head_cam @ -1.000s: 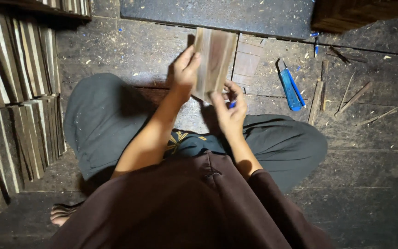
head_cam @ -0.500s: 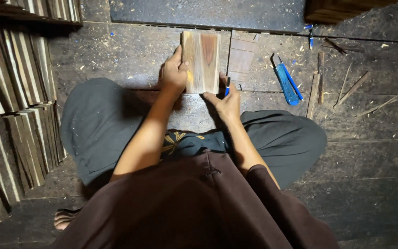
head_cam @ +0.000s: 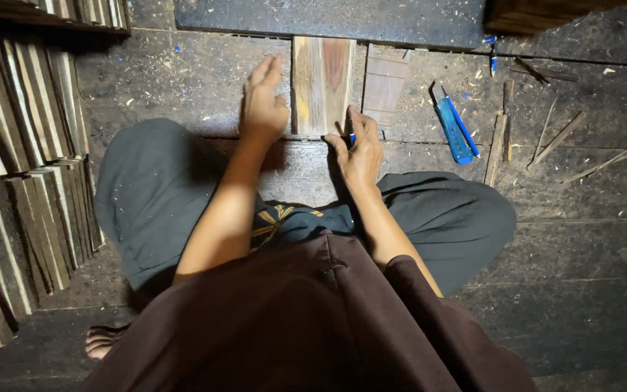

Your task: The person sits on the floor and uses a blue pen to mark lines on small rectangular wooden pieces. They repeatedly pick up a piece, draw lines, place it aside, and repeat the process with additional pieces from a nearby stack.

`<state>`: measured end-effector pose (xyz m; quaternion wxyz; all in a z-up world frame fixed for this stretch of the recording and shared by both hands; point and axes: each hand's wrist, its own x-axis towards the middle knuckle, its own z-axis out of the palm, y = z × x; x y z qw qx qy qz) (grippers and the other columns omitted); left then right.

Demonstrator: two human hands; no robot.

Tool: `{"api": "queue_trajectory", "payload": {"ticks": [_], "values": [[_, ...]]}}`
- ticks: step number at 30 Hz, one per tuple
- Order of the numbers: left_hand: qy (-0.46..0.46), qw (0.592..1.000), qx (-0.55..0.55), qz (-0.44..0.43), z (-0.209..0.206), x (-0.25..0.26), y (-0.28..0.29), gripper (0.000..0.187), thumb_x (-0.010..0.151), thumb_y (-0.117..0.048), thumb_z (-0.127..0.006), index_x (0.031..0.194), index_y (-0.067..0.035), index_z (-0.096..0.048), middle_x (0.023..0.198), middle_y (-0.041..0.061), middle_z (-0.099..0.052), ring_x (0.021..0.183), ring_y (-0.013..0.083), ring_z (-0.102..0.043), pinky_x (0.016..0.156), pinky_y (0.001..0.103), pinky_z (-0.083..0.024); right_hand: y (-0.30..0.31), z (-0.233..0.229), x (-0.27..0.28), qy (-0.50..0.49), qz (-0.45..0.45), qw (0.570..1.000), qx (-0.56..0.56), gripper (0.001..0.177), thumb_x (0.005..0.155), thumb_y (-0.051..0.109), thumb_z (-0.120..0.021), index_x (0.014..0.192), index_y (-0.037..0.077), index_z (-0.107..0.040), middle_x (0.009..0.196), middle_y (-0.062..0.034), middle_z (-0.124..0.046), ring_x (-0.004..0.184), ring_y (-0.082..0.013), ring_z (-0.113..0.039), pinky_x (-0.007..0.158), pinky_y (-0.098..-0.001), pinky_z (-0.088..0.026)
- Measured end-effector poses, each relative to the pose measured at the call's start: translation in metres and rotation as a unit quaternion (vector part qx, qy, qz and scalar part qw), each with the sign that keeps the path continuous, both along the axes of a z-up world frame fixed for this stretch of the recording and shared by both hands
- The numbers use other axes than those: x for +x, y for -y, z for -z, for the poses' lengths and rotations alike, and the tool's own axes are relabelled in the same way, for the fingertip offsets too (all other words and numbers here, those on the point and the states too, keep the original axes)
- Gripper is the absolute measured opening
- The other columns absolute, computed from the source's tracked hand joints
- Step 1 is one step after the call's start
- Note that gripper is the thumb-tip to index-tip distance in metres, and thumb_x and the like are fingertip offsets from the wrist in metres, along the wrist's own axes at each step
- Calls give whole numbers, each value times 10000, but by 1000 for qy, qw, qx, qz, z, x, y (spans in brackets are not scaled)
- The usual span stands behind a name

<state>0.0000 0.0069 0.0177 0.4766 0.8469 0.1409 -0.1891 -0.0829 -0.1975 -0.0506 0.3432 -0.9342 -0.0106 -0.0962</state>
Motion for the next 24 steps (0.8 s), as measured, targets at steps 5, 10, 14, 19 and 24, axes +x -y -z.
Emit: {"api": "queue_trajectory", "payload": {"ticks": [5, 10, 14, 19, 24], "values": [[-22, 998, 38, 39, -23, -1, -8, 891, 819, 69, -696, 1580, -184, -310, 1652, 56, -259, 1461, 274, -290, 1133, 413, -458, -1, -13, 3, 16, -2, 1000, -23, 607, 899, 524, -761, 1323, 101, -661, 1155, -106, -638, 972, -275, -662, 734, -404, -569], [113, 952, 192, 209, 0, -28, 8, 1229, 555, -395, -983, 1572, -227, -314, 1627, 122, -235, 1398, 362, -323, 1056, 542, -377, 14, -32, 10, 79, 74, 990, -95, 610, 945, 614, -644, 1260, 92, -663, 1124, -119, -629, 932, -252, -612, 696, -376, -544], [275, 914, 243, 175, 25, -35, 17, 1073, 479, -320, -1014, 1427, -155, -540, 1493, 113, -463, 1258, 319, -491, 918, 468, -431, 37, -26, 8, -63, 115, 979, -158, 713, 853, 621, -778, 1363, 161, -588, 1313, -144, -515, 1185, -397, -572, 838, -569, -510], [280, 915, 249, 147, 31, -42, 18, 1039, 461, -231, -934, 1426, -183, -551, 1532, 59, -458, 1270, 295, -513, 929, 476, -408, 38, -15, 13, -98, 146, 966, -187, 736, 812, 620, -813, 1373, 201, -589, 1283, -124, -562, 1140, -381, -568, 846, -550, -503], [159, 934, 245, 206, 20, -30, 13, 1009, 593, -397, -922, 1477, -238, -461, 1597, 0, -320, 1346, 278, -390, 1033, 456, -330, 43, -10, 15, -112, 201, 957, -176, 673, 768, 540, -808, 1312, 196, -613, 1149, -134, -587, 1053, -401, -579, 812, -570, -477]]}}
